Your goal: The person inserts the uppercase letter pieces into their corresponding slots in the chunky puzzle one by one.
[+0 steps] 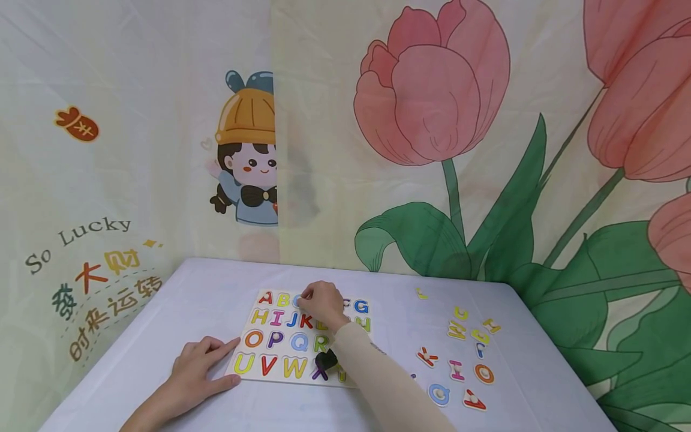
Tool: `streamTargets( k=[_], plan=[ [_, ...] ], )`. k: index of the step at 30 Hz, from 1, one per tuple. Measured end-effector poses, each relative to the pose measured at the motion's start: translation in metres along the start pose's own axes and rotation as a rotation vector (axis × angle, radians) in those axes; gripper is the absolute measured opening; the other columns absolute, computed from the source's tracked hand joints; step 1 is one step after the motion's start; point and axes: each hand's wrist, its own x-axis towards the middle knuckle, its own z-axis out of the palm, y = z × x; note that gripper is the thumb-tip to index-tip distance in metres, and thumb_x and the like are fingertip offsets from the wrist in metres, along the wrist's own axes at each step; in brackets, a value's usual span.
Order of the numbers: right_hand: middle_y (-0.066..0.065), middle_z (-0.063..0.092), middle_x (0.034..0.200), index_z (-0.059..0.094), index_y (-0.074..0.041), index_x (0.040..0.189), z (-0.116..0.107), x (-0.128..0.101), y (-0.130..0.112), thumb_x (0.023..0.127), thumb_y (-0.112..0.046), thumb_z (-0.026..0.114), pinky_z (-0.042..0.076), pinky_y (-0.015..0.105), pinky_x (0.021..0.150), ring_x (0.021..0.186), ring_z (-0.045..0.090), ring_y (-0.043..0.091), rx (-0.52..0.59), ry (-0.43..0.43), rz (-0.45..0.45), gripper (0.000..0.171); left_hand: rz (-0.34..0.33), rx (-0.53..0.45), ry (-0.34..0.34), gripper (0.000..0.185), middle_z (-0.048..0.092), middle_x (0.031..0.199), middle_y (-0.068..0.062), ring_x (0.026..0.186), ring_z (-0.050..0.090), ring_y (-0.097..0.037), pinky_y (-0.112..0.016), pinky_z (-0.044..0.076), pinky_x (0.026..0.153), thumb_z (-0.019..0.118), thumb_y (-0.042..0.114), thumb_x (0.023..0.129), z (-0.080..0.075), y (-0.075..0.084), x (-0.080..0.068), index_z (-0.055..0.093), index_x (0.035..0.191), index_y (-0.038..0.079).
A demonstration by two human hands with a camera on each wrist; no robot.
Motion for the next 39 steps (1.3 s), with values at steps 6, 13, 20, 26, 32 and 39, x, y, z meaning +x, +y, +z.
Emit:
streamTargets(
  k=[6,13,20,26,32,39],
  plan=[
    [-0.011,0.062,0.075,0.081,-0.022,0.093,0.003,0.000,0.000,0.093,-0.036,0.083,0.045,0.031,0.072,0.074,0.056,0.009,-0.005,0.021,0.001,0.014,-0.016,0.004,-0.021,0.087,0.053,0.117,0.002,0.105,0.040,-0.022,-0.043,0.036,0.087,0.084,0.063,0.081,0.000,0.000,0.001,0.062,0.151,0.016],
    [-0.010,0.063,0.077,0.082,-0.021,0.096,0.005,-0.001,0.000,0.093,-0.035,0.084,0.048,0.029,0.073,0.077,0.056,0.010,-0.036,0.042,-0.010,0.015,-0.004,0.001,-0.007,0.086,0.053,0.116,0.003,0.103,0.039,-0.020,-0.042,0.035,0.086,0.084,0.063,0.081,0.001,0.000,0.001,0.063,0.150,0.017],
    [-0.009,0.063,0.082,0.082,-0.019,0.102,-0.001,-0.002,0.002,0.095,-0.035,0.082,0.047,0.030,0.074,0.080,0.056,0.011,0.014,-0.013,-0.012,0.017,-0.014,-0.008,-0.017,0.087,0.052,0.117,0.003,0.105,0.039,-0.022,-0.042,0.035,0.086,0.082,0.065,0.082,0.004,-0.001,0.002,0.062,0.151,0.016],
    [-0.007,0.066,0.091,0.081,-0.016,0.114,-0.022,-0.004,0.011,0.096,-0.029,0.081,0.048,0.028,0.070,0.084,0.057,0.012,0.117,-0.104,-0.096,0.022,-0.020,-0.014,-0.016,0.087,0.053,0.117,0.003,0.107,0.040,-0.024,-0.043,0.035,0.087,0.082,0.066,0.081,0.003,-0.002,0.002,0.062,0.151,0.016],
    [-0.007,0.070,0.097,0.080,-0.014,0.118,-0.062,-0.013,0.024,0.097,-0.027,0.080,0.053,0.026,0.070,0.087,0.062,0.012,0.157,-0.156,-0.194,0.025,-0.035,-0.018,-0.027,0.089,0.053,0.118,0.002,0.108,0.039,-0.024,-0.044,0.035,0.086,0.082,0.067,0.081,0.005,-0.002,0.002,0.061,0.151,0.017],
    [-0.005,0.072,0.102,0.079,-0.011,0.121,-0.119,-0.034,0.052,0.097,-0.024,0.080,0.055,0.029,0.077,0.093,0.066,0.021,0.146,-0.193,-0.316,0.027,-0.048,-0.009,-0.035,0.089,0.053,0.118,0.001,0.108,0.040,-0.025,-0.044,0.035,0.085,0.082,0.067,0.081,0.006,-0.002,0.003,0.061,0.152,0.017]
  ],
)
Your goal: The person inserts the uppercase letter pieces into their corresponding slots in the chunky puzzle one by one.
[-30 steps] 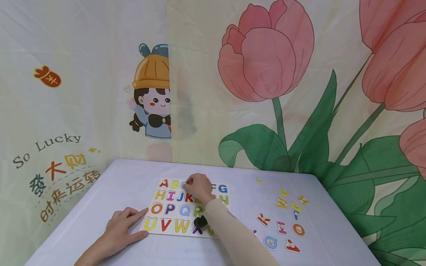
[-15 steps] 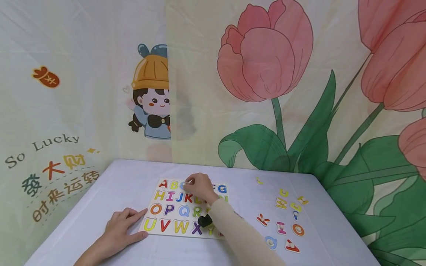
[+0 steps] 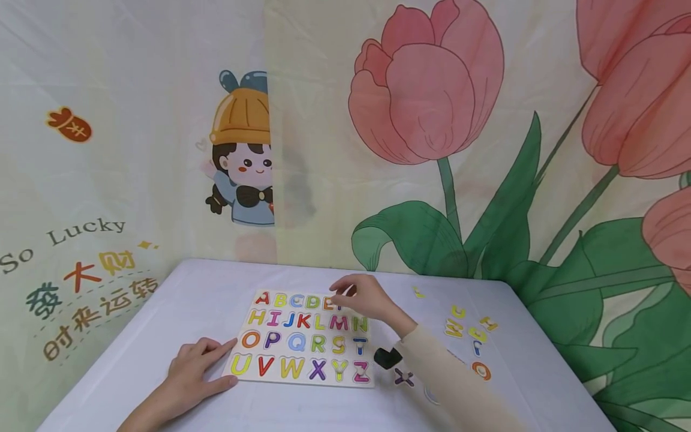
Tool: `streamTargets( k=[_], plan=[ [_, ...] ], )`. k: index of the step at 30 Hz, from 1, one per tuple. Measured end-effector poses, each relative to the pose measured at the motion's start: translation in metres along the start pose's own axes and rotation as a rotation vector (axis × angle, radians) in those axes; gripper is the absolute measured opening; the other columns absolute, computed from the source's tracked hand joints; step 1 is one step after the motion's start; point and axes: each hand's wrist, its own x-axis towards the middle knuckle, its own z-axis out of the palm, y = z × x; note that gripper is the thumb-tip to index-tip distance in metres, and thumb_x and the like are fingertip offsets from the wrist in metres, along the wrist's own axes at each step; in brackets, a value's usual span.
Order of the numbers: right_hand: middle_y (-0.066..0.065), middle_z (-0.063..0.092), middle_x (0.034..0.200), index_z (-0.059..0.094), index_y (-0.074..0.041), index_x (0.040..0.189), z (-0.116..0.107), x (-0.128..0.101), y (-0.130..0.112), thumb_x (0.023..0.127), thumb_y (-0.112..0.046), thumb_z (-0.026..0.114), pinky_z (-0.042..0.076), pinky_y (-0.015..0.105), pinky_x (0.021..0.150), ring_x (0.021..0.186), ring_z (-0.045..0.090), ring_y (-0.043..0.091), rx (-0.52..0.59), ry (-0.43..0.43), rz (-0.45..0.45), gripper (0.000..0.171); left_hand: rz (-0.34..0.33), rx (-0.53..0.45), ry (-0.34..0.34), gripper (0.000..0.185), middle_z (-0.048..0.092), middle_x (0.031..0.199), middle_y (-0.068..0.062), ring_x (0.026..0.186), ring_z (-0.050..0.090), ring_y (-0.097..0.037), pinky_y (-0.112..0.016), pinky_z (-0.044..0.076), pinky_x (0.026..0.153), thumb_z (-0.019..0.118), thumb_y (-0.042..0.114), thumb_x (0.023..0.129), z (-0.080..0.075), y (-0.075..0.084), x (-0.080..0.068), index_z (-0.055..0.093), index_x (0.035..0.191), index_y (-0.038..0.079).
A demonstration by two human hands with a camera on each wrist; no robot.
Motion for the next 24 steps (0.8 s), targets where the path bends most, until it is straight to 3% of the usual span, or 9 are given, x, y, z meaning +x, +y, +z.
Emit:
streamTargets(
  k=[5,12,19,24],
  plan=[
    [-0.003,0.073,0.106,0.079,-0.012,0.121,-0.034,-0.033,0.014,0.096,-0.022,0.082,0.056,0.028,0.077,0.093,0.067,0.017,-0.022,-0.017,-0.038,0.027,-0.011,-0.005,0.001,0.090,0.053,0.118,0.001,0.110,0.040,-0.026,-0.044,0.035,0.086,0.083,0.066,0.080,0.001,0.000,0.001,0.061,0.152,0.017],
    [-0.003,0.074,0.111,0.079,-0.023,0.118,-0.072,-0.084,0.048,0.096,-0.021,0.082,0.058,0.032,0.080,0.095,0.066,0.017,-0.056,-0.078,-0.088,0.023,-0.012,-0.013,0.004,0.090,0.053,0.119,0.000,0.112,0.041,-0.028,-0.045,0.035,0.087,0.083,0.065,0.080,0.000,0.000,0.000,0.061,0.152,0.016],
    [0.007,0.075,0.112,0.079,-0.014,0.120,-0.086,-0.125,0.097,0.097,-0.014,0.079,0.058,0.031,0.079,0.091,0.066,0.012,-0.031,-0.181,-0.102,0.023,-0.020,-0.019,-0.008,0.091,0.053,0.119,0.000,0.111,0.040,-0.027,-0.045,0.035,0.087,0.083,0.066,0.080,0.000,0.000,-0.001,0.060,0.153,0.016],
    [0.005,0.075,0.110,0.079,-0.012,0.119,-0.091,-0.142,0.118,0.097,-0.014,0.079,0.058,0.031,0.080,0.092,0.068,0.014,0.017,-0.227,-0.097,0.022,-0.004,-0.011,0.009,0.090,0.053,0.118,0.000,0.110,0.040,-0.026,-0.044,0.035,0.086,0.082,0.067,0.081,0.000,0.000,-0.001,0.061,0.152,0.016]
  ],
)
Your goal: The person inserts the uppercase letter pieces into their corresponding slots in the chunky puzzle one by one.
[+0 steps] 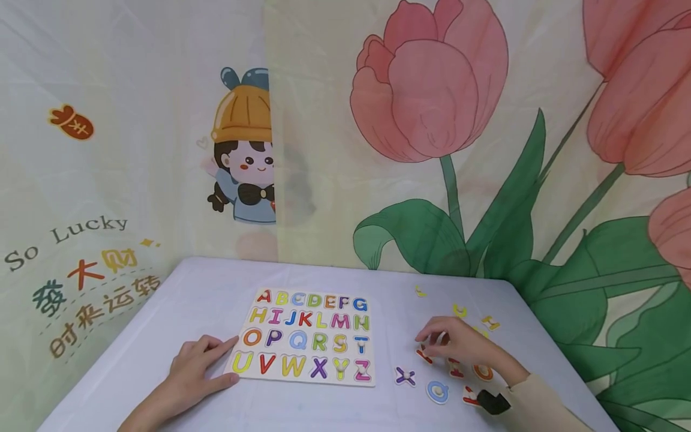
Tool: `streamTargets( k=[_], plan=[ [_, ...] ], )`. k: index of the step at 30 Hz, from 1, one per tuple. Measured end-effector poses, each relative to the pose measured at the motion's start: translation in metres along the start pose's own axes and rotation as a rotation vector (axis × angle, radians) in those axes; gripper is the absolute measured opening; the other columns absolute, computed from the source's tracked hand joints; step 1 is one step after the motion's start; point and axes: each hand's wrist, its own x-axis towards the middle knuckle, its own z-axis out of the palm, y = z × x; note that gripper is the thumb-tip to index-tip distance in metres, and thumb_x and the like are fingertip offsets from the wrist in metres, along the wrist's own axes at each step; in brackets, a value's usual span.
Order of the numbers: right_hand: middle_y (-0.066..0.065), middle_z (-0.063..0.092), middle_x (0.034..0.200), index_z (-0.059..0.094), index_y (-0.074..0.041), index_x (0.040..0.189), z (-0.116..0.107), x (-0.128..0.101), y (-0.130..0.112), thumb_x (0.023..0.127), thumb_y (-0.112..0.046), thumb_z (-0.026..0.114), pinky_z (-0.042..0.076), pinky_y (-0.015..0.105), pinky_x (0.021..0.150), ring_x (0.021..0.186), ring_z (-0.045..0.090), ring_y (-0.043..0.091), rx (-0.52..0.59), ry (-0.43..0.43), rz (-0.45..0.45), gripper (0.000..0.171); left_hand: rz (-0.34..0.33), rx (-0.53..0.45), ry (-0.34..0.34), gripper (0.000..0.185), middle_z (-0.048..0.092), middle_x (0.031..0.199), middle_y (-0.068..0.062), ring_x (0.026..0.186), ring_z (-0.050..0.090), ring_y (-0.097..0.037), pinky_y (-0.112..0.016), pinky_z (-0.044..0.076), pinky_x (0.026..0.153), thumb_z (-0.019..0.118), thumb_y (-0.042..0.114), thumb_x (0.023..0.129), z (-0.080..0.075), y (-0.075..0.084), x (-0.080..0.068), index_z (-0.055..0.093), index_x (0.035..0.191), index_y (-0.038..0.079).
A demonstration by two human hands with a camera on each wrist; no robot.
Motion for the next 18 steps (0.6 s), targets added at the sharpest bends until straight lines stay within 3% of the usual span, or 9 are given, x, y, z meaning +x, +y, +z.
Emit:
streamTargets(
  k=[8,18],
  plan=[
    [0.003,0.074,0.105,0.080,-0.014,0.116,0.000,-0.009,0.010,0.096,-0.016,0.080,0.056,0.027,0.080,0.092,0.065,0.013,0.039,-0.016,0.036,0.020,0.002,-0.001,-0.001,0.090,0.053,0.118,0.001,0.110,0.040,-0.026,-0.043,0.035,0.086,0.082,0.066,0.081,-0.003,0.001,-0.001,0.061,0.152,0.016],
    [-0.007,0.072,0.102,0.083,-0.022,0.107,0.006,-0.005,0.015,0.096,-0.019,0.081,0.053,0.026,0.082,0.093,0.062,0.014,-0.012,-0.001,0.086,0.012,0.002,-0.002,-0.008,0.089,0.053,0.118,0.001,0.109,0.039,-0.025,-0.043,0.035,0.087,0.082,0.066,0.081,-0.003,0.002,-0.001,0.061,0.152,0.016]
  ],
)
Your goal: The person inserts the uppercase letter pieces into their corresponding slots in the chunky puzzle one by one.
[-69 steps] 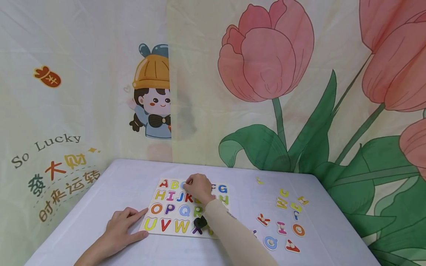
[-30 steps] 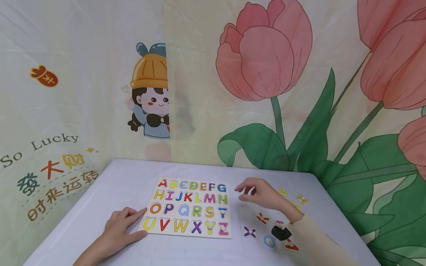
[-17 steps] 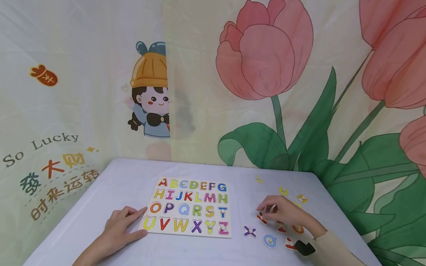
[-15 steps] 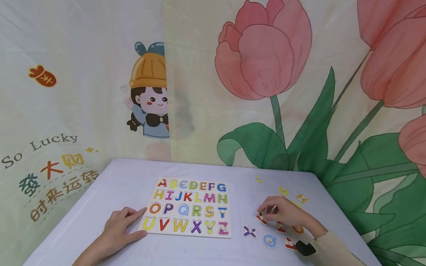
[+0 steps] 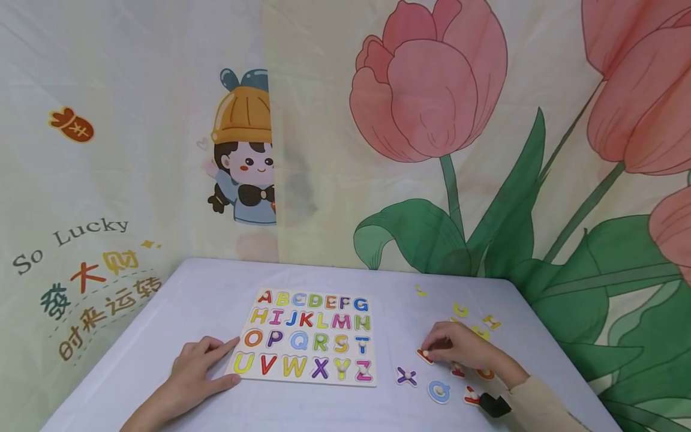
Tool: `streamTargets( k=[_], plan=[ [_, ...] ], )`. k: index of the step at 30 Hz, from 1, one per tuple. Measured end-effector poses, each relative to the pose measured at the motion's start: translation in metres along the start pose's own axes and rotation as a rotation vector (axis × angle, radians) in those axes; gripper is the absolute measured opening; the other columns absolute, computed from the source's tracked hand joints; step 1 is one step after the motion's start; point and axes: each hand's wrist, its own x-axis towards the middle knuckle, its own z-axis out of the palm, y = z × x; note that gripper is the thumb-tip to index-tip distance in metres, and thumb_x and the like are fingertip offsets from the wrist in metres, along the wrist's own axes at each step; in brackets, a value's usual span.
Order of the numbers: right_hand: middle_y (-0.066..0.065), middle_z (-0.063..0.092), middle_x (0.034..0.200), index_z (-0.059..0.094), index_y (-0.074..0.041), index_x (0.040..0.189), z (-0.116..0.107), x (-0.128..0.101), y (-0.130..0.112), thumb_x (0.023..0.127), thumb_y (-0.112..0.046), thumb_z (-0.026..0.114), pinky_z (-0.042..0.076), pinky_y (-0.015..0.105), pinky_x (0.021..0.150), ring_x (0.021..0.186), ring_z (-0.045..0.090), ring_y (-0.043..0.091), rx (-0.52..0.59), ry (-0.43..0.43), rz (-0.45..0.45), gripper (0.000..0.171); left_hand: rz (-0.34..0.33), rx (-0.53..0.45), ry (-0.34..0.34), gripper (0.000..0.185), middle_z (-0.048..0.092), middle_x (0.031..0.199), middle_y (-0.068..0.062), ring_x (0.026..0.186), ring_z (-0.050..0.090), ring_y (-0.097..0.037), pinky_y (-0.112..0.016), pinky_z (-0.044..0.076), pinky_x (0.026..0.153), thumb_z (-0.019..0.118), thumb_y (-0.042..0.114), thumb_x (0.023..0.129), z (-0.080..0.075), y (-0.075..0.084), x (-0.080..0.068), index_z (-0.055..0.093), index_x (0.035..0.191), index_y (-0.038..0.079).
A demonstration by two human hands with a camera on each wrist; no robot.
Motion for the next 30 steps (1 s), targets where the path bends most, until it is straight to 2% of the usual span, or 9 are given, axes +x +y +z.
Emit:
streamTargets(
  k=[7,14,21,26,30],
  plan=[
    [-0.007,0.071,0.101,0.082,-0.021,0.107,0.001,-0.001,-0.003,0.097,-0.019,0.080,0.054,0.025,0.081,0.092,0.061,0.010,-0.019,0.004,-0.008,0.011,-0.005,0.003,-0.008,0.088,0.052,0.117,0.001,0.108,0.039,-0.025,-0.043,0.035,0.086,0.083,0.065,0.081,-0.001,0.002,0.001,0.061,0.152,0.016],
    [-0.011,0.068,0.095,0.083,-0.024,0.105,0.005,0.013,-0.024,0.095,-0.024,0.083,0.054,0.025,0.071,0.082,0.061,0.007,-0.055,0.070,0.035,0.010,-0.010,0.003,-0.011,0.088,0.053,0.119,-0.001,0.110,0.040,-0.026,-0.044,0.035,0.086,0.083,0.064,0.082,-0.002,0.002,0.001,0.060,0.152,0.016],
    [-0.014,0.068,0.091,0.083,-0.024,0.103,0.019,0.044,-0.052,0.093,-0.021,0.084,0.054,0.025,0.072,0.081,0.061,0.007,-0.099,0.142,-0.003,0.011,-0.007,0.004,-0.012,0.088,0.053,0.119,0.000,0.107,0.039,-0.024,-0.042,0.035,0.086,0.082,0.065,0.082,-0.001,0.001,0.000,0.060,0.152,0.016],
    [-0.015,0.067,0.089,0.083,-0.025,0.100,0.036,0.072,-0.072,0.092,-0.019,0.085,0.055,0.025,0.071,0.080,0.062,0.008,-0.110,0.216,-0.023,0.010,0.003,0.003,-0.008,0.088,0.052,0.118,0.000,0.108,0.039,-0.025,-0.042,0.035,0.086,0.083,0.064,0.082,-0.002,0.001,0.000,0.060,0.152,0.016],
    [-0.016,0.066,0.088,0.083,-0.025,0.100,0.052,0.097,-0.093,0.093,-0.022,0.084,0.053,0.025,0.072,0.082,0.060,0.008,-0.121,0.242,-0.014,0.007,0.010,0.003,0.000,0.088,0.052,0.118,0.001,0.108,0.039,-0.025,-0.042,0.035,0.086,0.083,0.064,0.082,-0.002,0.001,-0.001,0.061,0.152,0.017]
  ],
)
